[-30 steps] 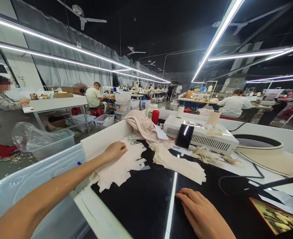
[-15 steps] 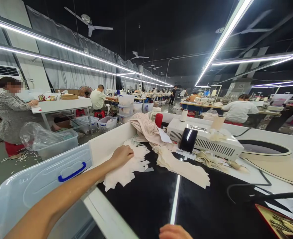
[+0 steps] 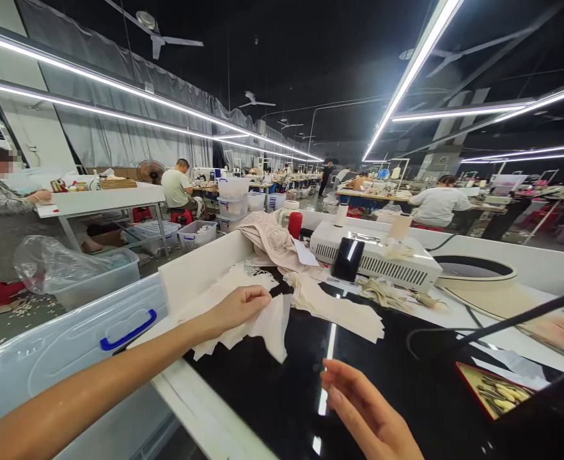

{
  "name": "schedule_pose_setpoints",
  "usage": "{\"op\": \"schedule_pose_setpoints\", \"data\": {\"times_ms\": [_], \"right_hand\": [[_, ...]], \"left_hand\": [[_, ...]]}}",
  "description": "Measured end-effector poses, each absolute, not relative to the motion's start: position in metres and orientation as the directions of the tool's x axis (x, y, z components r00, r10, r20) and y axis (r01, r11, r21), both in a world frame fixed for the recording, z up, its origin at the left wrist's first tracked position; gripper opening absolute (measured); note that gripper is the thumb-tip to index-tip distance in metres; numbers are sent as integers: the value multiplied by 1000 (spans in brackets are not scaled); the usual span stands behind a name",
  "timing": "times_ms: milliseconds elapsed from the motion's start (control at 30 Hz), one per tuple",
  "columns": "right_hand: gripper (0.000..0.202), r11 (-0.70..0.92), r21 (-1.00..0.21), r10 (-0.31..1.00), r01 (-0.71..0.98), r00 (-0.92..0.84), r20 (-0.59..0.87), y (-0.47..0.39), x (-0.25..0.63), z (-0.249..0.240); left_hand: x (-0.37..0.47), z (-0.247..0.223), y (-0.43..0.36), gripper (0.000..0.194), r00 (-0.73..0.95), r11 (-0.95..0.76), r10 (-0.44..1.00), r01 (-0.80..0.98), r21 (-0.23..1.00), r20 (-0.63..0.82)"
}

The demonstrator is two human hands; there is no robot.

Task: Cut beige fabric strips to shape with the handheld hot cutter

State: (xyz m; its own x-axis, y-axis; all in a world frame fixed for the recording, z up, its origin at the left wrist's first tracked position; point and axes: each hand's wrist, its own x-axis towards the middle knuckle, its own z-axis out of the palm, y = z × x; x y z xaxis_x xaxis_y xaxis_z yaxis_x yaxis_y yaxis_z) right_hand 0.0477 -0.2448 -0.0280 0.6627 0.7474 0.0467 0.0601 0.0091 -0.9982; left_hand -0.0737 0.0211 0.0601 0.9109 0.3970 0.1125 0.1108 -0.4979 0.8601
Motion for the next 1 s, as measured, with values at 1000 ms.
{"op": "schedule_pose_setpoints", "data": {"times_ms": [1000], "right_hand": [[66, -141, -972, 931, -190, 308, -195, -241, 12, -26]], "left_hand": [[-80, 46, -63, 51, 983, -510, 159, 4, 860, 89]]}}
